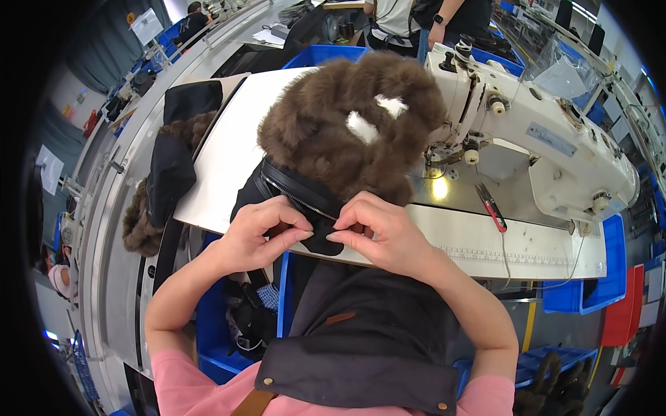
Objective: The recorder is using an industrial sewing machine to sew components of a fur-trimmed bag.
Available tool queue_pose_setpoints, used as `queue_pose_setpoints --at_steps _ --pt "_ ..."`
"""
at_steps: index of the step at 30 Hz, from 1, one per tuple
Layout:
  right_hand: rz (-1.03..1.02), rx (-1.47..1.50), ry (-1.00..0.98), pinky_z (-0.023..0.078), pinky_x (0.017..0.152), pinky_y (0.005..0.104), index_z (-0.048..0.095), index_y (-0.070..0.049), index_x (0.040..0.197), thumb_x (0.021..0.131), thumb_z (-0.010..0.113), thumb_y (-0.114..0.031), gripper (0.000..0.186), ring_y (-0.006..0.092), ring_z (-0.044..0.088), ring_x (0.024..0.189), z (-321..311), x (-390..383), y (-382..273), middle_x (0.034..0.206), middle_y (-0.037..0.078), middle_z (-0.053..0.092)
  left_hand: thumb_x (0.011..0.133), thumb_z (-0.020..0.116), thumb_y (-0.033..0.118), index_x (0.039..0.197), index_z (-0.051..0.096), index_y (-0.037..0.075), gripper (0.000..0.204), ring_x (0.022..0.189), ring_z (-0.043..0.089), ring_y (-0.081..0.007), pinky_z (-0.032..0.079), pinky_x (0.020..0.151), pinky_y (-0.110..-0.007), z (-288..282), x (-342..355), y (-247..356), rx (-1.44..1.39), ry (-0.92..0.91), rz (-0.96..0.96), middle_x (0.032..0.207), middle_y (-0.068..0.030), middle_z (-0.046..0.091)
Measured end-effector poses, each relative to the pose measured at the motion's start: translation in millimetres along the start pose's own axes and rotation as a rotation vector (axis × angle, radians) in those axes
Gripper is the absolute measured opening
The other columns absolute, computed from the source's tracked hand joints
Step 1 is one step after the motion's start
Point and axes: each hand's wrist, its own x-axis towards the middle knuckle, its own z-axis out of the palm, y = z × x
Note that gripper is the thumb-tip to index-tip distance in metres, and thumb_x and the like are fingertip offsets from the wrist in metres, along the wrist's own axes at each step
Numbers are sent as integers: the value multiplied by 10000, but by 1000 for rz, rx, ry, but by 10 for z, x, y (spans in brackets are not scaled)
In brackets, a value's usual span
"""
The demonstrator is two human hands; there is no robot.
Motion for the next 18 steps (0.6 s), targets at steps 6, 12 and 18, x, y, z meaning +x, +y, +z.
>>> queue_pose_setpoints --at_steps 6,12,18 --pt "-112 -197 59 502 565 281 634 -42 835 819 805 -117 188 174 648 695 60 -48 45 864 49 648 815 780 8 1009 699 41 213 616 609 -137 492 550 -264 47 38 97 210 103 -4 774 -36 614" --pt "-275 -346 113 496 554 293 613 -52 807 787 821 -123 220 185 651 680 82 -38 32 838 35 653 787 748 -13 1041 735 80 271 615 608 -163 491 537 -286 46 62 110 301 70 -35 750 -39 576" --pt "-294 -321 110 493 544 291 613 -54 806 789 819 -124 217 178 655 662 66 -38 43 843 37 662 793 698 36 1047 712 97 261 682 639 -233 518 568 -346 45 70 110 399 11 14 797 -49 545"
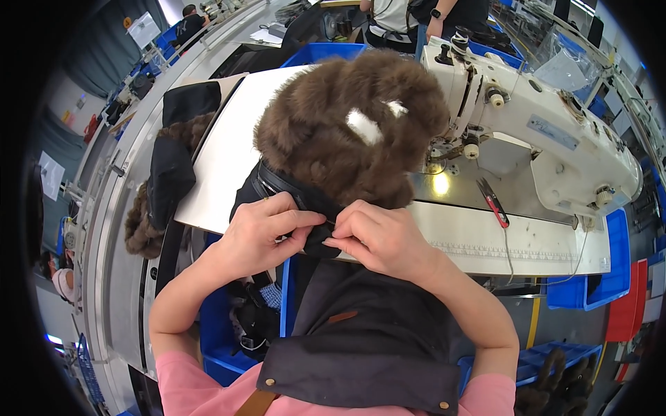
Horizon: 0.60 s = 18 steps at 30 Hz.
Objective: The recorder is using an industrial sewing machine to sew components of a fur-trimmed bag.
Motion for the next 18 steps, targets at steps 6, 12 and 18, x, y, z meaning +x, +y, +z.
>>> queue_pose_setpoints --at_steps 6,12,18 --pt "8 29 -6 494 541 290 614 -53 808 788 817 -120 215 178 651 648 -10 11 11 849 37 664 790 692 31 1060 707 92 276 693 640 -247 527 601 -353 9 43 11 -6 4 -4 822 -60 551" --pt "-20 26 -63 538 550 268 628 -37 841 773 845 -54 229 156 656 688 -56 14 24 891 70 673 787 683 -25 998 702 69 232 637 614 -202 497 552 -320 -9 79 10 -54 17 -39 806 -55 565" --pt "40 80 -55 526 543 256 666 -35 883 789 830 -44 190 142 651 689 -87 5 26 916 69 674 755 695 -53 964 695 60 238 677 641 -182 518 543 -290 24 39 -26 -59 135 -21 866 -47 624"
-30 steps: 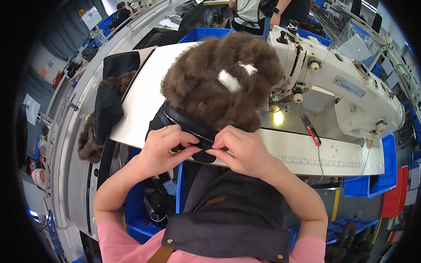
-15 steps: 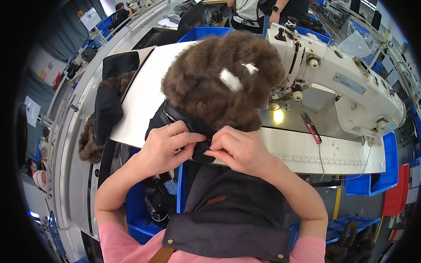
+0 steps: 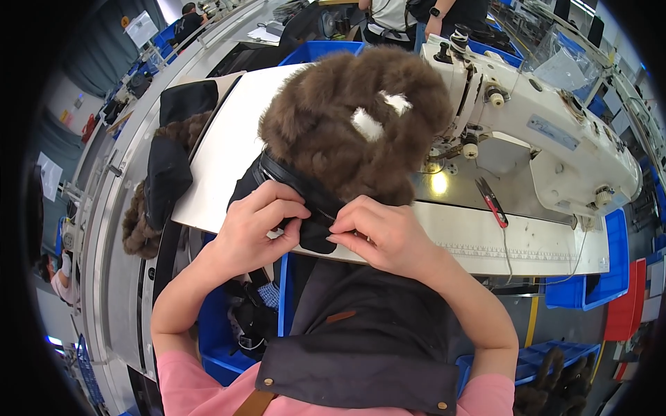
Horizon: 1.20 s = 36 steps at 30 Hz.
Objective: The recorder is using an industrial sewing machine to sew components of a fur-trimmed bag.
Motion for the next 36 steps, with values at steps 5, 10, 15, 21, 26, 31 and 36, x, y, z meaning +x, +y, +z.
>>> queue_pose_setpoints --at_steps 5,10,15,21,26,31,36 --pt "160 136 -17 500 547 250 674 -49 915 845 783 -80 133 123 641 674 -30 -5 -29 939 35 663 750 703 -30 938 678 65 212 764 673 -209 543 604 -299 6 -39 -73 -44 5 111 966 -36 668" --pt "242 199 -7 494 543 222 676 -52 933 867 763 -76 112 83 620 686 -56 9 -39 954 20 661 777 700 -33 956 684 68 206 759 673 -188 544 594 -290 -34 15 -62 -248 -92 -17 931 -29 683" --pt "250 212 -9 496 544 216 675 -50 937 871 756 -75 107 82 619 690 -64 15 -30 953 19 658 816 674 -75 1015 689 46 234 701 624 -79 470 560 -216 10 -11 -72 -321 -122 18 946 -54 700" --pt "248 231 -69 499 543 224 682 -50 954 867 753 -72 115 96 628 717 -135 32 -23 971 26 654 855 763 40 1060 716 39 210 637 544 -38 417 552 -204 -87 59 105 -537 -213 -416 914 -30 678" --pt "267 214 -150 500 591 268 699 -56 1050 912 699 -94 143 135 631 717 -169 85 -54 967 40 645 860 775 54 1030 744 60 173 634 505 -37 415 563 -219 -63 79 118 -373 -202 -359 874 5 600" --pt "246 186 -178 492 598 298 693 -56 1073 927 672 -109 156 166 632 694 -156 133 -40 944 62 632 877 747 18 1055 723 48 183 674 524 -39 436 595 -210 -95 82 92 -427 -237 -463 884 11 586" --pt "217 127 -191 491 581 318 674 -47 1008 914 679 -116 117 200 642 668 -141 202 -36 921 72 629 894 716 -11 1005 658 12 128 745 561 -35 459 631 -198 -73 22 58 -533 -216 -610 903 13 573"
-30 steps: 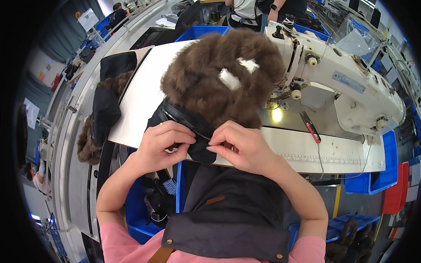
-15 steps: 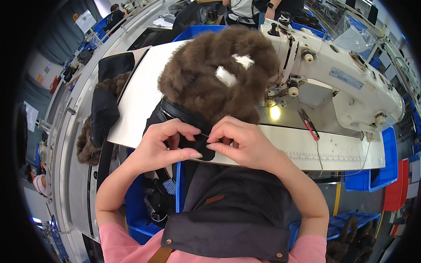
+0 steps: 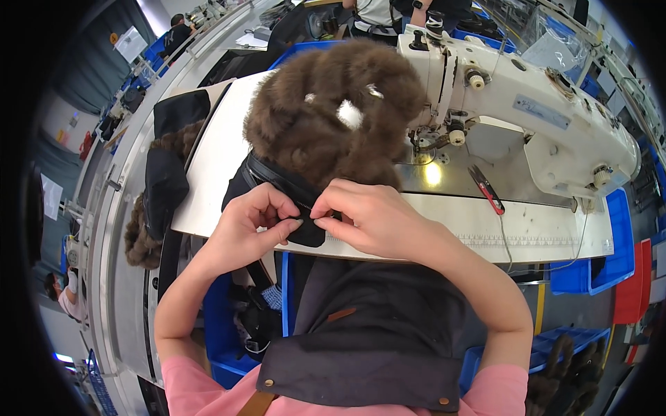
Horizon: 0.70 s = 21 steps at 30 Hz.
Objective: The recorder is using an industrial sewing machine to sew components of a fur-trimmed bag.
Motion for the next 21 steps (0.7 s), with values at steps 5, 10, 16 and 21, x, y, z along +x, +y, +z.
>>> queue_pose_setpoints --at_steps 5,10,16,21 --pt "4 -74 -64 516 567 284 663 -27 966 889 714 -70 102 149 639 671 -21 38 -2 897 48 637 878 724 -19 961 663 21 110 723 571 -53 474 630 -208 19 -6 -42 137 38 208 909 -9 588" --pt "-22 -107 2 521 579 286 676 -52 1051 885 704 -55 168 151 646 669 38 41 16 897 53 637 854 754 19 985 693 38 145 681 566 -93 490 608 -248 11 -26 -124 198 76 320 883 -28 562" --pt "-119 -304 131 531 652 311 664 -77 1125 851 702 -87 277 184 664 834 107 64 -39 1026 39 646 836 787 53 978 715 38 160 684 572 -113 491 607 -266 6 -50 -179 297 101 245 863 -32 540" --pt "-457 -878 302 489 972 420 667 -88 1129 800 683 -184 343 269 581 1185 176 229 -46 1288 84 610 844 772 49 983 737 42 144 711 573 -147 487 623 -284 -15 -84 -168 364 47 258 853 -41 540"
